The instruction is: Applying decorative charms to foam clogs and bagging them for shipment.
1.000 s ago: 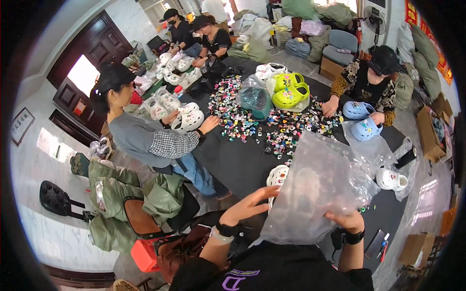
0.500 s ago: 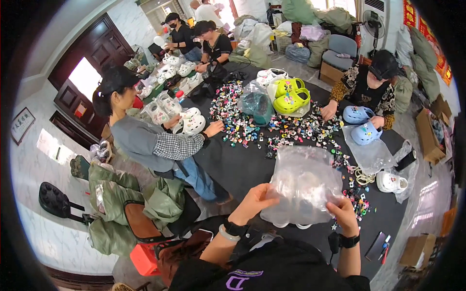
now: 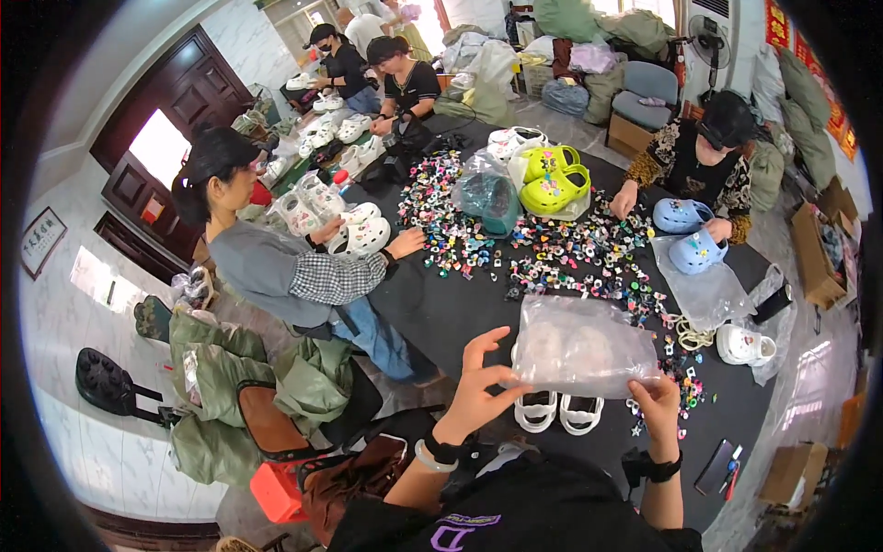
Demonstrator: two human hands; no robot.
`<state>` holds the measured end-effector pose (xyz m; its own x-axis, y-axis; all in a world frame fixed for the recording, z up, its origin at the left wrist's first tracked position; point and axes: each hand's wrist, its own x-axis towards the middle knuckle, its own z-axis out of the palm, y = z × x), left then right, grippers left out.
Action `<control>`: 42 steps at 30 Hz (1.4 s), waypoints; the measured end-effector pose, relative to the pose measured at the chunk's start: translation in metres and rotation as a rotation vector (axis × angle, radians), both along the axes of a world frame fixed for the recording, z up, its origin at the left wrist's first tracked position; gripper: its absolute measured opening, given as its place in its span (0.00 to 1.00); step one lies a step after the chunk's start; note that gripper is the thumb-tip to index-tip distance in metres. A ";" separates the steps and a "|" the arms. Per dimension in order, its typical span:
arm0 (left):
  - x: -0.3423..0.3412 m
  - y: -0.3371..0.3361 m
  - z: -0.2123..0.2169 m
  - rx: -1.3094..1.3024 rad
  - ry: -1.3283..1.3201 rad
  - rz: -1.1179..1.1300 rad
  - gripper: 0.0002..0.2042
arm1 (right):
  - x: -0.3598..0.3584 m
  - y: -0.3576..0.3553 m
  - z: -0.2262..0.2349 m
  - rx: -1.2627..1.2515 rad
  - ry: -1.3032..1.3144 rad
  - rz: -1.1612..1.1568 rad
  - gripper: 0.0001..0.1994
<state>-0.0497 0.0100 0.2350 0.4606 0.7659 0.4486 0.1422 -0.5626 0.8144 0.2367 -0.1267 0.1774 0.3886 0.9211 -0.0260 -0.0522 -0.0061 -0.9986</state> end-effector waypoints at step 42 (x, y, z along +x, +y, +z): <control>-0.008 0.018 -0.048 -0.745 -0.358 -0.060 0.31 | -0.036 0.036 -0.016 -0.035 0.426 -0.089 0.22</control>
